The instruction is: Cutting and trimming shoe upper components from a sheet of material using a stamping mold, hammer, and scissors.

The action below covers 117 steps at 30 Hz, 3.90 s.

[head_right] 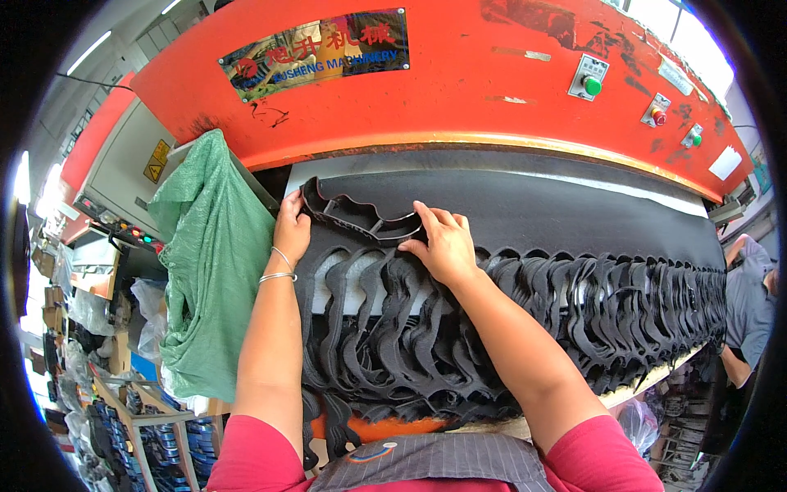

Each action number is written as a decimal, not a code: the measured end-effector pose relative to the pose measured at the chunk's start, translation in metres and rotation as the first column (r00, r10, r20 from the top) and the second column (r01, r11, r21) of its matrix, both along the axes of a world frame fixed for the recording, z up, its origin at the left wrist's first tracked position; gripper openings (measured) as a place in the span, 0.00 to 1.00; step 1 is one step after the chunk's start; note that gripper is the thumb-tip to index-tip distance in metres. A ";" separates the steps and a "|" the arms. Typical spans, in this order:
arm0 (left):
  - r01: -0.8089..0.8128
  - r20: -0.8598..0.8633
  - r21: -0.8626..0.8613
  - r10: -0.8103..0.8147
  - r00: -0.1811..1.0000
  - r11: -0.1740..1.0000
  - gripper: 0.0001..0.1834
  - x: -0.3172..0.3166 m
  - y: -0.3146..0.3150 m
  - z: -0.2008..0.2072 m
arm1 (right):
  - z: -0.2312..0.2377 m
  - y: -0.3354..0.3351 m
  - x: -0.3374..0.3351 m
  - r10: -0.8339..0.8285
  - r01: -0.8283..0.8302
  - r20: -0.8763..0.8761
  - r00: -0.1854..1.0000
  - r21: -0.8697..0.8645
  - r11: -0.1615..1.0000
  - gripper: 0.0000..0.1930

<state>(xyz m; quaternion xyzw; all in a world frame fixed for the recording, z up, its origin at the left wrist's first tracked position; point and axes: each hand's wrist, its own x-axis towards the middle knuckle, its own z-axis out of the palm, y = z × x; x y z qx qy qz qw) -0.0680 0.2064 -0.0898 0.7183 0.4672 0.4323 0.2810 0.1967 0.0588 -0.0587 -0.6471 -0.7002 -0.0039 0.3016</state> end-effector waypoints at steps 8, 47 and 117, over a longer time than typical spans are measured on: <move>-0.041 -0.160 0.094 0.056 0.985 0.995 0.24 -0.007 0.007 -0.018 | -0.006 0.003 -0.002 -0.010 0.006 -0.062 0.998 -0.071 0.997 0.36; 0.820 0.398 -0.101 -0.732 0.552 0.564 0.08 0.104 -0.346 -0.006 | -0.024 -0.274 0.005 0.149 -0.247 -0.294 0.944 -0.331 0.911 0.11; -0.137 -0.594 0.061 0.146 0.791 0.989 0.23 -0.021 -0.053 0.027 | 0.007 -0.281 -0.016 0.198 -0.249 -0.278 0.940 -0.158 0.956 0.07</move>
